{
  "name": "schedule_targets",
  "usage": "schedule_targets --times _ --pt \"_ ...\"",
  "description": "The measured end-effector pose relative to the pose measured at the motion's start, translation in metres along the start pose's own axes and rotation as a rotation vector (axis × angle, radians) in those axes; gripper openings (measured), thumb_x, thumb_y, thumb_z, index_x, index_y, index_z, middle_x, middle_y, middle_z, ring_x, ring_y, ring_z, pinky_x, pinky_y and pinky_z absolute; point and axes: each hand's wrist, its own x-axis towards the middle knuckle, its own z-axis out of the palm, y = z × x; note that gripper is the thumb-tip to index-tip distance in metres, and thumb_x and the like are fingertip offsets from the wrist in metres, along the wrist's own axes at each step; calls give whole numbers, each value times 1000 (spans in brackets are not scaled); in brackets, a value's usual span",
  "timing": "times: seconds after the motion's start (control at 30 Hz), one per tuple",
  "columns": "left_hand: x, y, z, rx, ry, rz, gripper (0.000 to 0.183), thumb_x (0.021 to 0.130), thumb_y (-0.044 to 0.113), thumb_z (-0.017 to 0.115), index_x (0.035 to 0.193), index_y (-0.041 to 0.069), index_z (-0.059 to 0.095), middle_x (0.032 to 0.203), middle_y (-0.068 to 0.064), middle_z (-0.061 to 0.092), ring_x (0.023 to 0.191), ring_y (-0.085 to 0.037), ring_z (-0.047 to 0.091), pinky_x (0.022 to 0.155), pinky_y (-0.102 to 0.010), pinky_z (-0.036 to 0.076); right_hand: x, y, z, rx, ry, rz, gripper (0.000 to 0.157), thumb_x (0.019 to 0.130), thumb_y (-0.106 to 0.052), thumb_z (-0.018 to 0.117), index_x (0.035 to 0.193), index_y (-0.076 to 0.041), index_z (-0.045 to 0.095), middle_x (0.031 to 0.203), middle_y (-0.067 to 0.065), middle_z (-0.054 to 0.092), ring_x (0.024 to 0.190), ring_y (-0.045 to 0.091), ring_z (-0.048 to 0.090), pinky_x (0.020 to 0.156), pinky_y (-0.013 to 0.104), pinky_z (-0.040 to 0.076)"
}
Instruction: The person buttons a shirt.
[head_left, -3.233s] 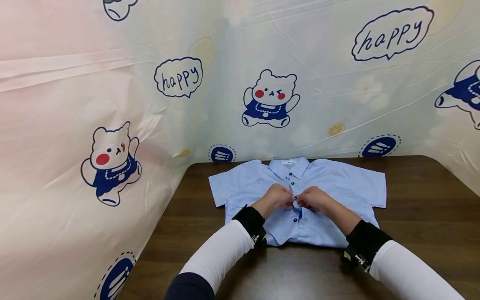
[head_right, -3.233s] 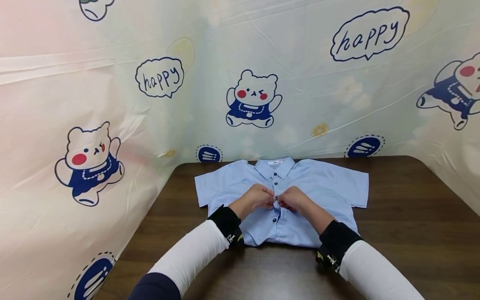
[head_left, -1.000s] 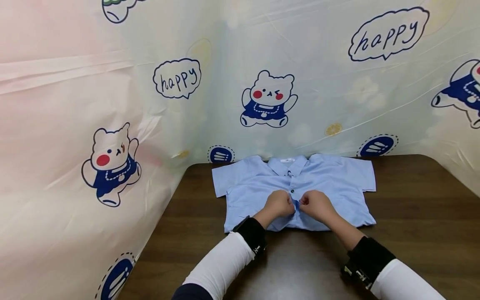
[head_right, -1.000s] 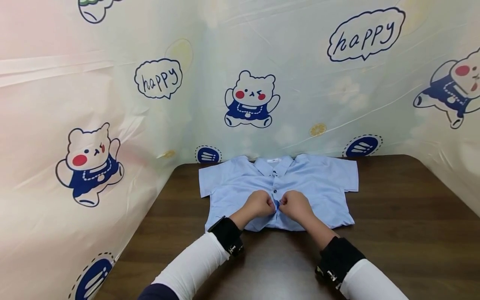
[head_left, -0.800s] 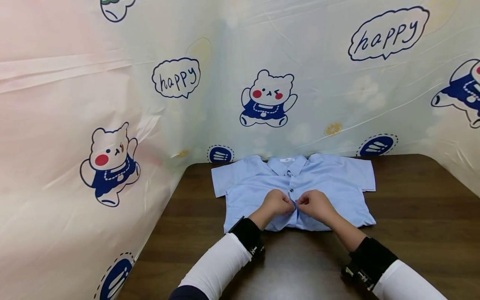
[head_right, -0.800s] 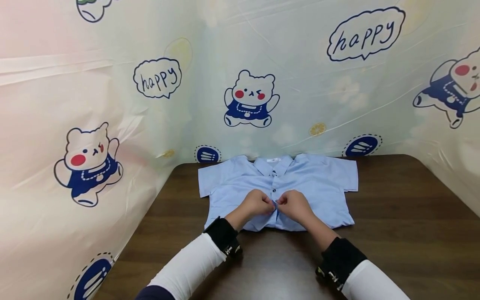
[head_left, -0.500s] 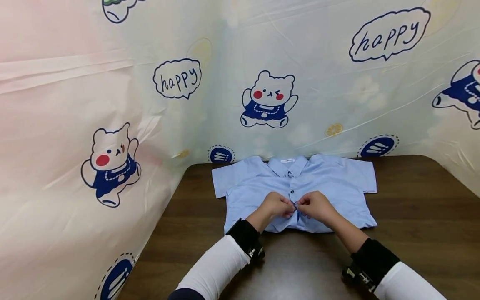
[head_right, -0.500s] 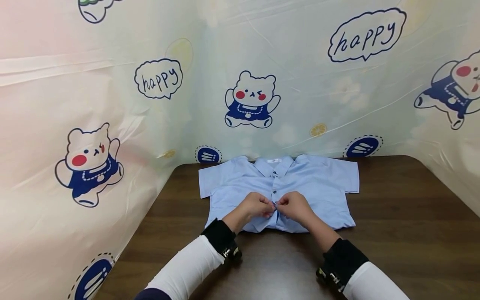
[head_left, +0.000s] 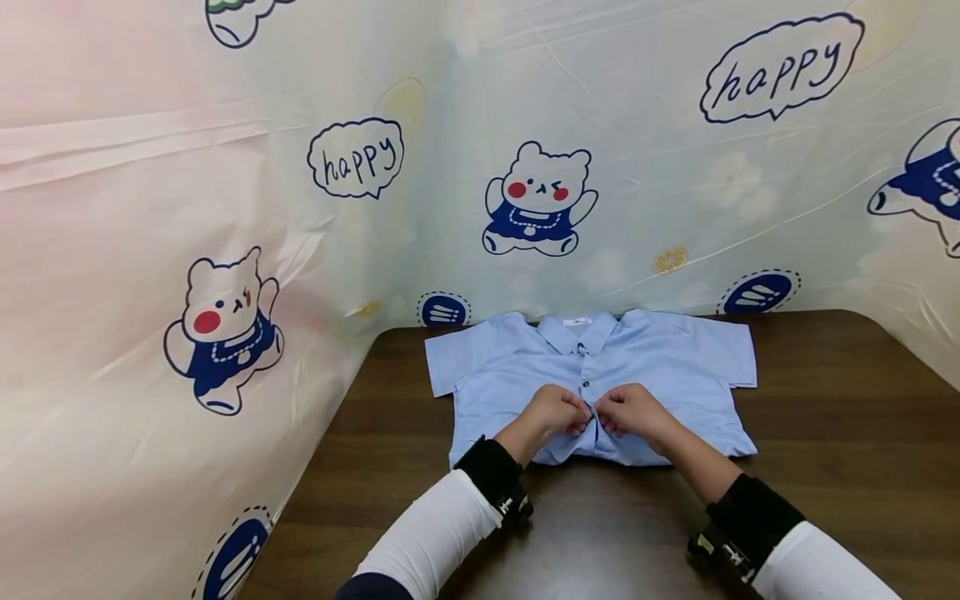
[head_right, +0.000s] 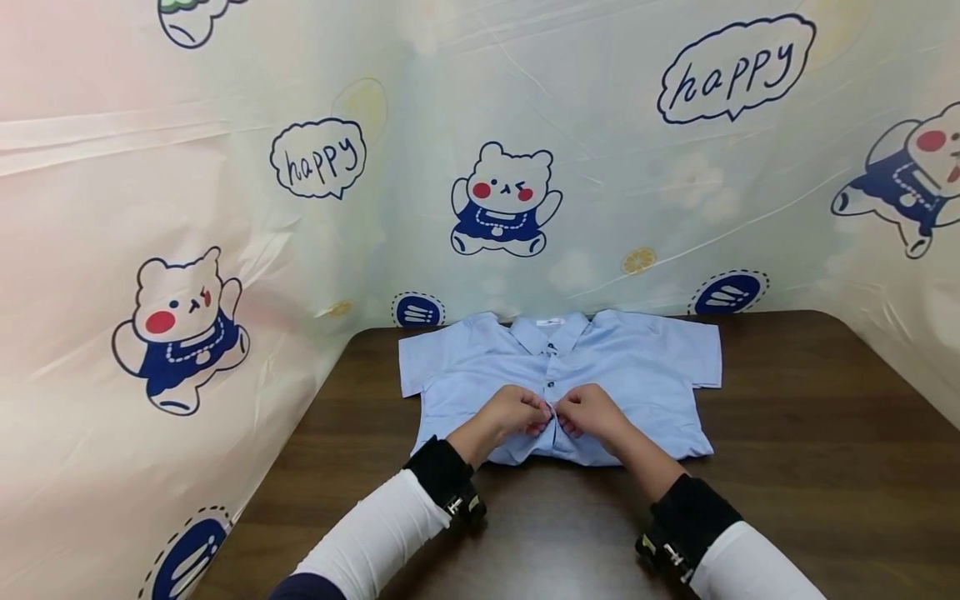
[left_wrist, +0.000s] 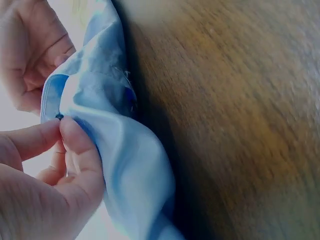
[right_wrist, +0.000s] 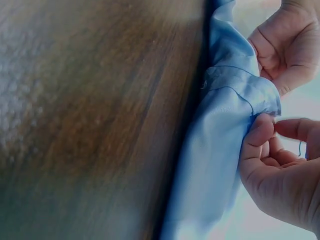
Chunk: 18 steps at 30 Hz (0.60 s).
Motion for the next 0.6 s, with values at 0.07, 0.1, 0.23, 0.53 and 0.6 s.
schedule_targets --times 0.07,0.1,0.23,0.53,0.6 --pt "-1 1 0 -29 -5 -25 13 88 -5 66 77 1 65 69 -3 58 62 -11 57 54 -22 50 0 0 0 -11 -4 -11 16 93 -6 59 88 6 67 69 2 60 65 13 56 57 29 49" --pt "-2 2 0 -56 -5 -40 12 89 -5 65 78 1 65 70 -4 58 62 -12 57 55 -23 51 0 0 0 -21 -5 -21 13 92 -5 60 88 6 67 69 2 59 65 13 55 57 29 49" --pt "-4 5 0 -191 14 -113 12 92 1 59 83 -1 64 69 -7 60 60 -13 59 57 -25 53 -2 -1 2 -41 11 -47 7 86 -1 64 87 6 66 68 1 57 64 13 53 56 28 47" --pt "-8 7 5 -219 78 -97 10 84 2 70 77 -1 64 63 -5 58 54 -11 56 57 -25 55 -3 0 6 -128 78 -80 6 81 -2 69 84 3 67 73 3 62 64 13 53 57 29 46" --pt "-8 6 5 -200 88 -81 6 84 -2 67 78 -3 66 65 -5 58 54 -11 56 58 -25 55 -3 0 7 -128 81 -75 5 82 -2 69 84 2 67 73 3 62 65 14 53 57 29 46"
